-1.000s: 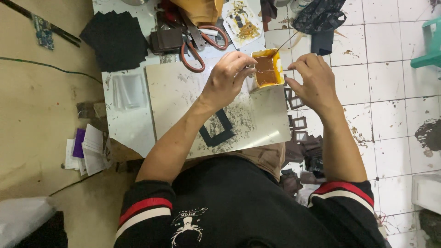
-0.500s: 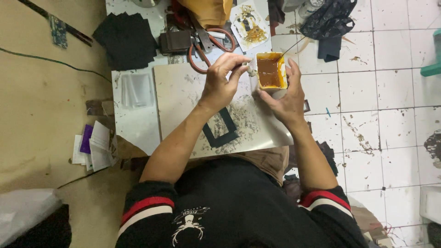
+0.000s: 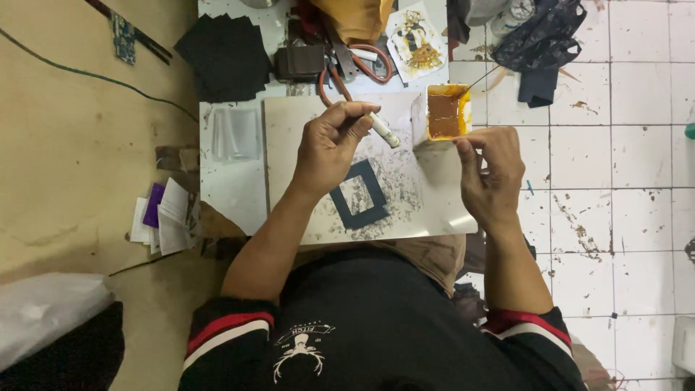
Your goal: The person applies glue to a black rectangular frame using a small stick, then places a clear plastic sheet inside the frame and presses it down. This process is repeated for multiple frames, with finished units placed on the floor.
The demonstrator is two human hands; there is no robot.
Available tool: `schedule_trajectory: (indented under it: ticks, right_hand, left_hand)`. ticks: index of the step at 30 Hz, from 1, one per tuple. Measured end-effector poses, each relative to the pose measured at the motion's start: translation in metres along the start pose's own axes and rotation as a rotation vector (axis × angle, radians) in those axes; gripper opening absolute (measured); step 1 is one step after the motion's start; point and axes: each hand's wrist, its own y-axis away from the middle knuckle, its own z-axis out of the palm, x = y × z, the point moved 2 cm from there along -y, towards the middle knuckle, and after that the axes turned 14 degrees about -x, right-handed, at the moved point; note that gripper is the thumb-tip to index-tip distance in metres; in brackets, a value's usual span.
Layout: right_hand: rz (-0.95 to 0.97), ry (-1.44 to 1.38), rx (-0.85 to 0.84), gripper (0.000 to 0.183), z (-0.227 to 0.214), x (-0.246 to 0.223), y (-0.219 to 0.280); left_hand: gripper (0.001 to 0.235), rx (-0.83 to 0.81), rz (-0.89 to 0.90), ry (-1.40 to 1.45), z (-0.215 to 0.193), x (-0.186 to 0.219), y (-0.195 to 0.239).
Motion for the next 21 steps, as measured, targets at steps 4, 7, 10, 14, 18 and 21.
schedule_trajectory:
  ticks: [4,7,10,14,18,21]
  right_hand:
    - [-0.050,-0.078,-0.053,0.024,0.006,-0.017,-0.009]
    - [-0.151,-0.076,-0.154,0.041,0.020,-0.028,-0.018]
    - [-0.143,0.030,-0.214,0.025,0.028,-0.029,-0.021]
    - [0.032,-0.253,-0.199,0.018,0.001,-0.014,-0.028]
    - [0.182,-0.288,-0.179,0.011,-0.012,0.036,-0.034]
    - [0.184,-0.236,-0.193,0.013,-0.003,0.046,-0.041]
  left_hand:
    - [0.014,-0.008,0.015,-0.097,0.012,0.018,0.008]
    - [0.017,-0.083,0.083,-0.210,0.028,0.028,0.012]
    - [0.017,-0.122,0.139,-0.269,0.033,0.030,0.019]
    - [0.024,-0.077,0.080,-0.380,0.003,0.001,0.040]
    - [0.022,-0.150,-0.157,-0.876,-0.037,-0.046,0.083]
    - [0.029,-0.177,-0.322,-1.013,-0.036,-0.056,0.106]
